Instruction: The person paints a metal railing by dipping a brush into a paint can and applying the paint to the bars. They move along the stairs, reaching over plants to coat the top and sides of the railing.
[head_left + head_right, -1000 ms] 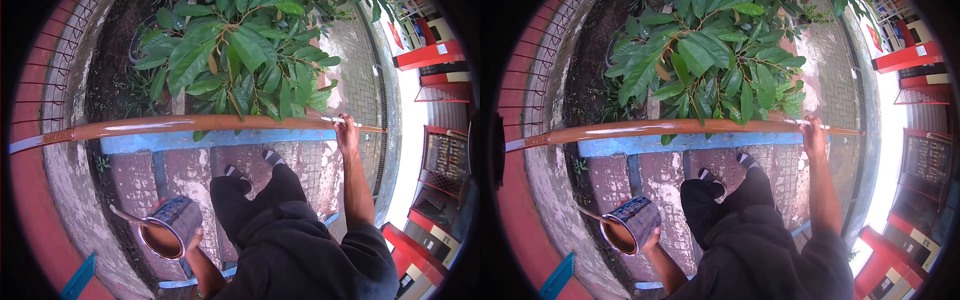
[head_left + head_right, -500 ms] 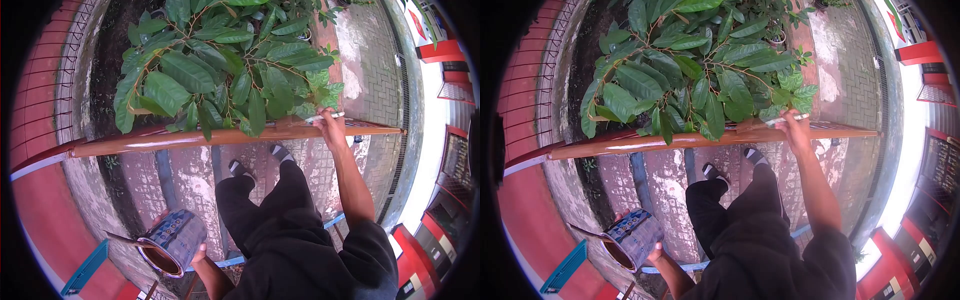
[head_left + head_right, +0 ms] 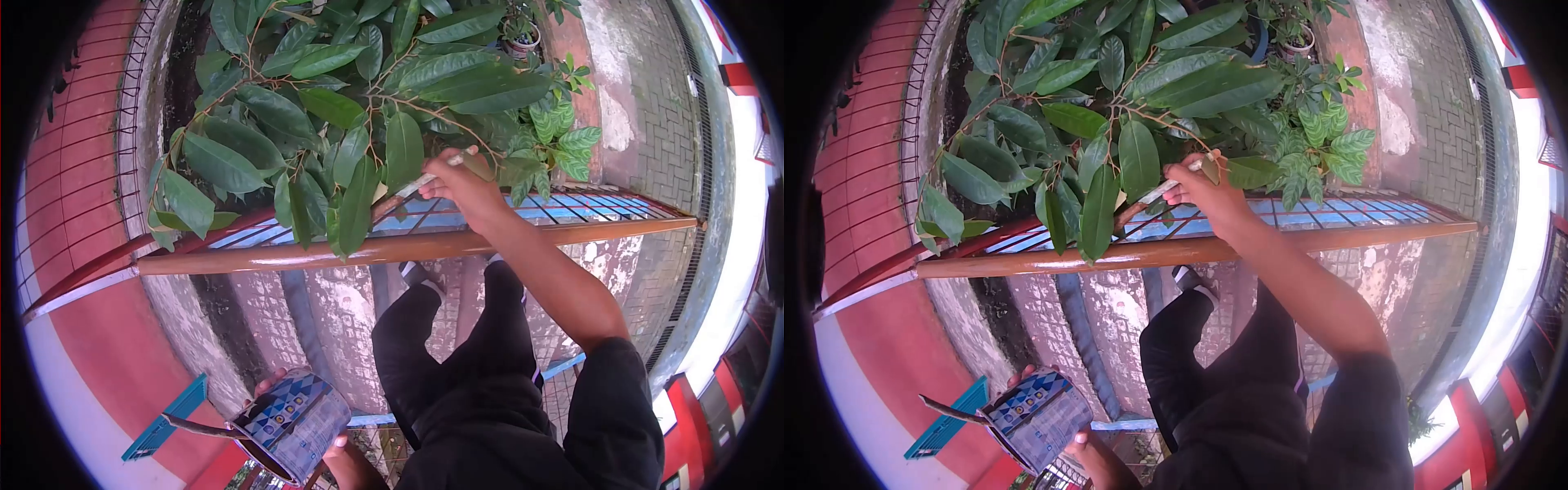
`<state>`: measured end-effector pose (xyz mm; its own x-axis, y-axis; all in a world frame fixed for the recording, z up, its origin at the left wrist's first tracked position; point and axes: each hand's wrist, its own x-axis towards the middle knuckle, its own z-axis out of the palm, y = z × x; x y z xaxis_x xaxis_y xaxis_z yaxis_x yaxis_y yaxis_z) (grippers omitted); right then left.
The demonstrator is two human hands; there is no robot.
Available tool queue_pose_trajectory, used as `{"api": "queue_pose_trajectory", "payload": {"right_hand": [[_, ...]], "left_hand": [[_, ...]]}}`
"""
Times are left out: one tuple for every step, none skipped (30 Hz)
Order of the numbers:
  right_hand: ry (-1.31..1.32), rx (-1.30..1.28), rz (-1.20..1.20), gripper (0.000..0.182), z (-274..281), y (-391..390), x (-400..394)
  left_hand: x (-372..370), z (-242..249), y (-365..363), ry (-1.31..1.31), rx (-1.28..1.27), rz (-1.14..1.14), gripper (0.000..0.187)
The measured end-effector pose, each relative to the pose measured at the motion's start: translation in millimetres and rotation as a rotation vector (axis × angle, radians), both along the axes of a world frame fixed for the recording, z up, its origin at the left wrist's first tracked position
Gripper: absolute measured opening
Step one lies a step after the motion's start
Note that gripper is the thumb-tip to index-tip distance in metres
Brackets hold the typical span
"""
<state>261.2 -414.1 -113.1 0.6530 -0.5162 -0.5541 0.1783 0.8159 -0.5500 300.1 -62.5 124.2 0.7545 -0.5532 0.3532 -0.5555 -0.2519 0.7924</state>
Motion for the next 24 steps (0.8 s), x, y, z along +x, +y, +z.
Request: {"api": "queue_pose_trajectory", "payload": {"right_hand": [[-0.038, 0.005, 0.049, 0.019, 0.6, 0.8, 7.9], [-0.075, 0.011, 0.100, 0.021, 1.8, 1.2, 21.3], [-0.034, 0.043, 0.132, 0.017, 8.2, 1.2, 26.5], [-0.043, 0.049, 0.140, 0.017, 9.9, 0.8, 31.0], [-0.074, 0.033, 0.179, 0.014, 10.5, -0.7, 34.4], [-0.103, 0.017, 0.217, 0.012, 11.2, -2.2, 35.6], [-0.107, 0.019, 0.225, 0.012, 12.2, -4.7, 35.2], [-0.113, -0.001, 0.235, 0.011, 14.4, -7.9, 34.6], [-0.115, -0.019, 0.245, 0.011, 13.4, -7.9, 40.7], [-0.115, -0.015, 0.247, 0.011, 12.1, -10.0, 39.9], [-0.121, -0.024, 0.287, 0.012, 9.1, -12.5, 39.4], [-0.125, -0.032, 0.330, 0.012, 6.3, -14.0, 37.9], [-0.118, -0.023, 0.338, 0.012, 4.3, -15.4, 33.8], [-0.117, -0.019, 0.347, 0.013, 4.6, -19.3, 30.1], [-0.118, -0.015, 0.355, 0.014, 3.0, -22.5, 26.7], [-0.114, -0.011, 0.359, 0.014, -5.0, -21.8, 30.2], [-0.130, 0.012, 0.381, 0.015, -10.7, -25.0, 22.7], [-0.147, 0.036, 0.401, 0.016, -15.6, -27.8, 15.6], [-0.149, 0.038, 0.401, 0.016, -20.5, -31.3, 10.7], [-0.096, 0.005, 0.425, 0.018, -21.8, -35.7, 5.2], [-0.043, -0.025, 0.449, 0.019, -22.9, -38.8, -0.3], [-0.048, -0.021, 0.448, 0.019, -24.5, -42.2, -6.2], [-0.024, -0.039, 0.448, 0.018, -28.5, -43.2, -2.5], [-0.003, -0.058, 0.446, 0.018, -29.4, -45.1, -6.0]], "left_hand": [[-1.0, -0.3, -5.2, 0.088, -0.098, 0.002, 0.140], [4.5, -2.3, -8.5, 0.080, -0.092, 0.009, 0.140], [1.2, -1.5, -11.4, -0.024, 0.048, 0.031, 0.140], [-0.3, -1.6, -13.2, -0.126, 0.188, 0.055, 0.145], [-1.7, -2.1, -14.6, -0.132, 0.194, 0.064, 0.145], [-3.8, -2.6, -14.4, -0.002, 0.040, 0.041, 0.137], [-6.2, -3.7, -14.7, 0.126, -0.117, 0.018, 0.137], [-8.7, -5.2, -15.0, 0.122, -0.117, 0.024, 0.137], [-3.7, -7.8, -12.6, 0.126, -0.105, 0.050, 0.137], [-5.7, -7.9, -12.2, 0.131, -0.092, 0.075, 0.138], [-5.1, -9.6, -13.1, 0.135, -0.085, 0.079, 0.138], [-3.7, -12.4, -15.1, 0.133, -0.101, 0.061, 0.138], [-4.4, -14.2, -16.4, 0.131, -0.117, 0.045, 0.138], [-5.0, -14.4, -17.7, 0.136, -0.115, 0.051, 0.138], [-5.1, -12.7, -19.4, 0.152, -0.065, 0.055, 0.138], [2.2, -14.0, -17.9, 0.169, -0.015, 0.060, 0.137], [-2.0, -15.3, -18.5, 0.168, -0.014, 0.062, 0.137], [-5.4, -17.6, -18.2, 0.157, -0.028, 0.069, 0.137], [-7.0, -20.2, -18.7, 0.146, -0.043, 0.075, 0.137], [-9.7, -20.9, -23.7, 0.143, -0.041, 0.076, 0.137], [-12.0, -20.9, -31.2, 0.152, -0.062, 0.059, 0.137], [-12.9, -20.1, -35.5, 0.160, -0.082, 0.040, 0.136], [-3.9, -21.6, -31.3, 0.159, -0.079, 0.040, 0.136], [-5.6, -20.7, -27.2, 0.154, -0.065, 0.052, 0.137]]}}
